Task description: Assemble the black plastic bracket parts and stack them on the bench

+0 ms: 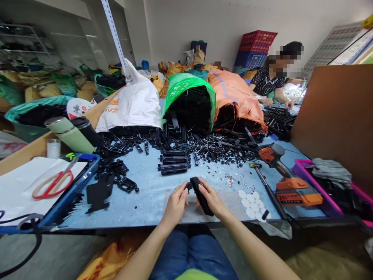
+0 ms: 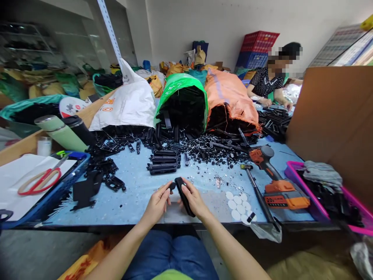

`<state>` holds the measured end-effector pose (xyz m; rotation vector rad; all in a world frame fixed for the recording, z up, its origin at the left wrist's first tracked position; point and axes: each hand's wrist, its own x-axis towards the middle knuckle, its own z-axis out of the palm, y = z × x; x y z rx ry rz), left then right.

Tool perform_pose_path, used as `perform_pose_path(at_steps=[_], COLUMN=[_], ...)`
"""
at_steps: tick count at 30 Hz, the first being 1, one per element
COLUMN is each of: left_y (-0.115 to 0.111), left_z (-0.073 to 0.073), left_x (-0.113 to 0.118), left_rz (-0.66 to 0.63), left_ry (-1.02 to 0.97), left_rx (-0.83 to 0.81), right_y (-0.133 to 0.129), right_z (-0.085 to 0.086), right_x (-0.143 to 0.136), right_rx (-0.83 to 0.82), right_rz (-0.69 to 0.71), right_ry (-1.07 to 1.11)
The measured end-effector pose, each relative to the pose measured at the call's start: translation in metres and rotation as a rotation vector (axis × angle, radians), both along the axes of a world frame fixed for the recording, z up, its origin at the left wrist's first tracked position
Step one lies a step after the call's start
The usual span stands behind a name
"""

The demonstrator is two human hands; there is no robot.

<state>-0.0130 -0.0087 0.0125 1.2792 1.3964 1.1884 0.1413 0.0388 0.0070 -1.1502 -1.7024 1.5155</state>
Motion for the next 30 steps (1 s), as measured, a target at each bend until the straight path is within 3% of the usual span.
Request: perform_pose_path(at_steps=[3, 9, 15, 19, 23, 26, 28, 30], left_y=[-0.008, -0.016, -0.014, -0.006, 0.001, -0.001, -0.005, -0.007], left_z=[0.008, 0.022, 0.030, 0.029, 0.012, -0.011, -0.021, -0.024], left_x=[0.009, 0.022, 0.048, 0.041, 0.035, 0.033, 0.027, 0.018], left_rz=[0.037, 0.120, 0.381, 0.266, 0.255, 0.362, 0.400, 0.301], left_ry=[0.038, 0.275, 0.177, 0.208, 0.209, 0.213, 0.334, 0.565], left_rx=[0.069, 0.260, 0.399, 0.486, 0.416, 0.218, 0.097, 0.085], right_y=[-0.004, -0.002, -0.021, -0.031, -0.034, -0.011, 0.027, 0.083], right_z=[0.005, 0.019, 0.021, 0.016, 0.000, -0.011, -0.012, -0.006], right_x=[0.001, 0.024, 0.009, 0.001, -0.010, -0.010, 0.004, 0.030], right_rx=[-0.130, 0.257, 0.437, 0.496, 0.449, 0.465, 0.526, 0.629], right_rz=[-0.015, 0.114, -0.036, -0.092, -0.180, -0.038, 0.033, -0.074], right_ry=[0.196, 0.055, 0.179, 0.168, 0.135, -0.057, -0.239, -0.448])
